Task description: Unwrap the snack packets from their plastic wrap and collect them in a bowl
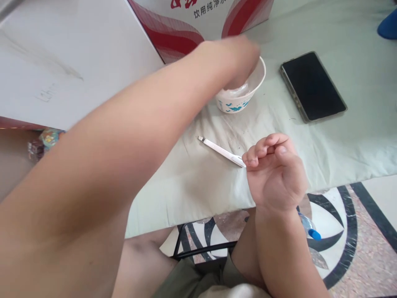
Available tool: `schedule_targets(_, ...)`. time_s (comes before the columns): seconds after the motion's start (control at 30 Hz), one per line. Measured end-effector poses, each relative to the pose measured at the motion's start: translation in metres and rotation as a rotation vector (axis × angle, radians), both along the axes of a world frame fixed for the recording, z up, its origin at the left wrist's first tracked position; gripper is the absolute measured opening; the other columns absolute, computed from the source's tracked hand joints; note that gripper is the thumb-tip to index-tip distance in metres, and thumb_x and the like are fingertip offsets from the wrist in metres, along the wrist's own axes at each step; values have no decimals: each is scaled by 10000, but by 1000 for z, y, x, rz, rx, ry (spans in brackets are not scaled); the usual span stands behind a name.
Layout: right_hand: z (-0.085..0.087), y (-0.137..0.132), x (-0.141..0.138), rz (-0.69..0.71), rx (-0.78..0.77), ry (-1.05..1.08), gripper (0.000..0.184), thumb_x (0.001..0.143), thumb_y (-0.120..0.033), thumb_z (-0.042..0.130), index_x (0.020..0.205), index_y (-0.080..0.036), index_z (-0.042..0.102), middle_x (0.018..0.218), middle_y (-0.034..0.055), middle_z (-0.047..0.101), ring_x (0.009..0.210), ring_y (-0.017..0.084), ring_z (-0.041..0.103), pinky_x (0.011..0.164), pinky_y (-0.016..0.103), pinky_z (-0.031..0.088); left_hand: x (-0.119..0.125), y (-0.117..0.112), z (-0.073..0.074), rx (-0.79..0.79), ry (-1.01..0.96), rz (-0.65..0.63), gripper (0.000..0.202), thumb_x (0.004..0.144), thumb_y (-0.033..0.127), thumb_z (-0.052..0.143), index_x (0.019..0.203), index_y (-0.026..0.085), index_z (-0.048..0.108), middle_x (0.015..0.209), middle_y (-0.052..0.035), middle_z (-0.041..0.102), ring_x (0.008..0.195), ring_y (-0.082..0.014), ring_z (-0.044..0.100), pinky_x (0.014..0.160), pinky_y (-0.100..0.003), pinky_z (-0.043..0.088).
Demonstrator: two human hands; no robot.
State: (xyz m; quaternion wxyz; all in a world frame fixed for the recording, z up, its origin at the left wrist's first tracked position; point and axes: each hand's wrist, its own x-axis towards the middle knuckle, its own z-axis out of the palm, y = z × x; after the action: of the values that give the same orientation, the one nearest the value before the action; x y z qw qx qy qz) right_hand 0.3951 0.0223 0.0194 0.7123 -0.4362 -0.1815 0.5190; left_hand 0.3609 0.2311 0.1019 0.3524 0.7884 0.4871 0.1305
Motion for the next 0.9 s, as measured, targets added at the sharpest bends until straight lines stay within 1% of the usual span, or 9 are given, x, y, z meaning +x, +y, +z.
schedule_targets(0.1,3,-2,4,-7,-1,-13,155,788,-351,679,800,-260,554,661,-36,428,541,112,430,534,290,403,-36,-20,31,337,309,-327,427,768,-91,361,919,84,720,955,-7,658,1228,-333,703,1053,-562,488)
schedule_targets(0.2,4,-5,3,10,7,-47,134,780,-329,683,787,-263,566,645,-36,432,542,119,437,535,295,411,-101,-69,38,526,-163,-235,429,798,7,304,841,162,701,753,56,584,790,-112,705,801,-317,518)
schedule_targets(0.33,3,-11,-20,30,46,-132,90,798,-256,683,778,-256,595,619,-39,449,533,113,449,540,285,403,-195,-157,-4,404,-642,259,338,774,-31,465,747,215,695,670,53,641,555,-56,574,507,-209,428)
schedule_targets(0.43,-3,-19,-49,106,62,-241,90,816,-232,692,777,-249,612,613,-44,465,538,107,464,555,281,393,-253,-204,-49,310,-633,568,264,762,30,521,723,227,692,622,43,642,510,-73,574,489,-219,444)
schedule_targets(0.53,-14,-27,-78,250,40,-382,73,828,-181,660,791,-238,633,644,-37,508,591,111,507,611,288,411,-305,-222,-79,478,-454,758,183,780,90,548,747,219,673,670,27,666,619,-118,645,615,-269,547)
schedule_targets(0.6,-21,-32,-95,345,9,-486,77,836,-166,635,808,-238,637,667,-31,543,626,120,531,631,291,416,-336,-224,-90,623,-227,855,173,772,103,612,868,226,688,904,-14,731,939,-193,717,918,-378,598)
schedule_targets(0.7,-26,-35,-114,435,-55,-620,40,849,-207,635,832,-243,629,678,-24,578,632,134,548,606,290,414,-369,-222,-100,609,62,885,499,711,107,753,1181,254,670,1337,-95,648,1402,-330,538,1261,-537,381)
schedule_targets(0.8,-23,-35,-127,495,-125,-721,24,840,-250,644,832,-242,623,663,-19,599,599,139,543,559,284,397,-384,-219,-110,502,168,881,734,687,110,799,1372,275,589,1551,-136,491,1532,-395,389,1306,-597,277)
schedule_targets(0.9,-19,-34,-130,534,-145,-780,49,825,-282,652,824,-240,627,651,-16,606,591,142,552,551,285,400,-390,-215,-116,481,170,888,718,715,80,743,1391,256,579,1507,-142,542,1500,-384,437,1295,-606,279)
